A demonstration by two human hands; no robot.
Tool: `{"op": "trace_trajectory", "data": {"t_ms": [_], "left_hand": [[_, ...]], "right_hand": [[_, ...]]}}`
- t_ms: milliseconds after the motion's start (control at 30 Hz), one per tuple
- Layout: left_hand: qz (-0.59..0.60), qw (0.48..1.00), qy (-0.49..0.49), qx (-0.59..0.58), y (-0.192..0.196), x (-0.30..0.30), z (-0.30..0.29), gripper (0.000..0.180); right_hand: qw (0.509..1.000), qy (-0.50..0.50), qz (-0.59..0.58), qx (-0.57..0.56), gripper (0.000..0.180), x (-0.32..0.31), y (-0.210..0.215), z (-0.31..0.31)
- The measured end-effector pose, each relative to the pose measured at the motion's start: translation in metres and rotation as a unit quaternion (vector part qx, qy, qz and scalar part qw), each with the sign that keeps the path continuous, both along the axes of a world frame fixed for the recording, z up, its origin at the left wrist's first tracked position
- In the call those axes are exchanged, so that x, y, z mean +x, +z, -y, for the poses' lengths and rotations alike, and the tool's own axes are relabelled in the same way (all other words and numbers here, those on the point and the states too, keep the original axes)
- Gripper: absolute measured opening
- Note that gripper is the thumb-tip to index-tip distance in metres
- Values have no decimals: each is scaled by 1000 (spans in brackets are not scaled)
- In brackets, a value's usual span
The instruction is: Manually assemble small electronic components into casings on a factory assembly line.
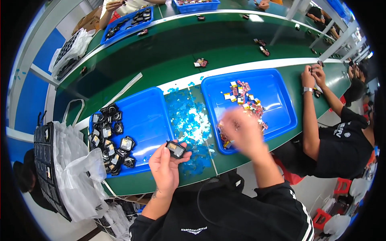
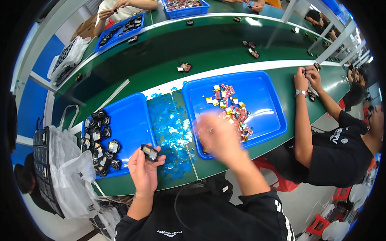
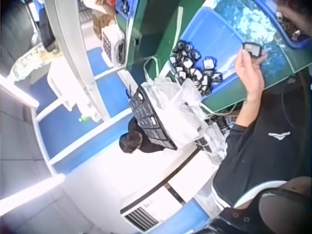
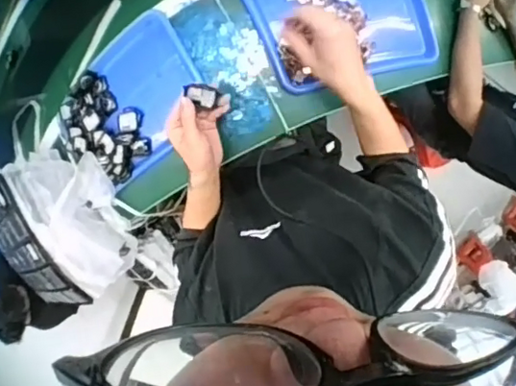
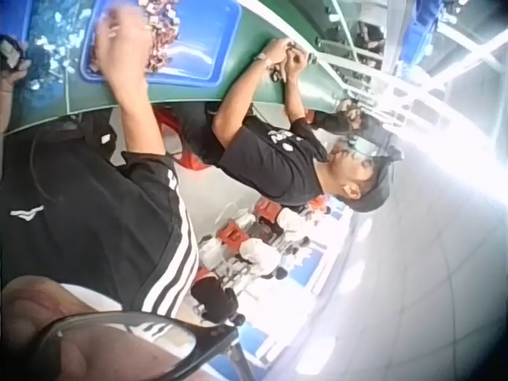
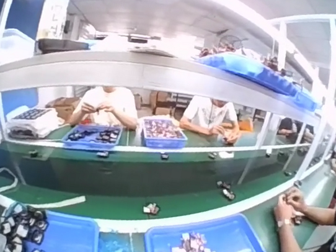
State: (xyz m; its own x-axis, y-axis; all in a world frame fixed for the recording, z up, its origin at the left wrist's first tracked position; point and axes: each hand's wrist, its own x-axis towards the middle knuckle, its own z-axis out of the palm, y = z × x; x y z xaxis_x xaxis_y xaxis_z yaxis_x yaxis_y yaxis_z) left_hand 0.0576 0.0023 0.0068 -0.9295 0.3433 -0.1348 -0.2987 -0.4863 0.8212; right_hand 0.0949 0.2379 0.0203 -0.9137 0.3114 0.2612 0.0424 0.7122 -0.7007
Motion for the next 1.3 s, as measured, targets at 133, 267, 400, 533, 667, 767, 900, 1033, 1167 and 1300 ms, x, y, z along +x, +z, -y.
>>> {"op": "trace_trajectory", "data": {"t_ms": [133, 267, 400, 533, 667, 767, 900, 1033, 1167, 1300], "left_hand": [[68, 997, -27, -16, -5, -11, -3, 32], [63, 994, -91, -5, 11, -14, -4, 33], [-14, 991, -122, -59, 5, -19, -1, 32], [-217, 946, -121, -209, 17, -30, -23, 33], [-296, 895, -186, -278, 37, -40, -36, 23], [-282, 896, -201, -279, 31, -36, -34, 16], [-260, 923, -135, -251, 14, -33, -30, 12], [-213, 938, -130, -240, 13, -30, -21, 10], [-162, 959, -110, -205, 7, -28, -16, 11], [-93, 981, -135, -108, -4, -28, -11, 11]], "right_hand": [[970, -30, 7, 240, 21, -24, 1, -82], [983, -12, 69, 171, 13, -27, -5, -101], [999, -10, -18, 29, 9, -18, 8, -72], [966, 41, -5, -254, 8, -4, 34, -21], [896, 91, -12, -434, 15, 3, 30, 8], [878, 122, 4, -463, 14, 1, 26, 19], [914, 123, -41, -384, 14, -8, 18, 37], [971, 107, -70, -202, 14, -6, 17, 48], [947, 230, -7, -224, 12, -3, 18, 41], [992, 90, 25, -81, 28, -15, 13, 45]]}}
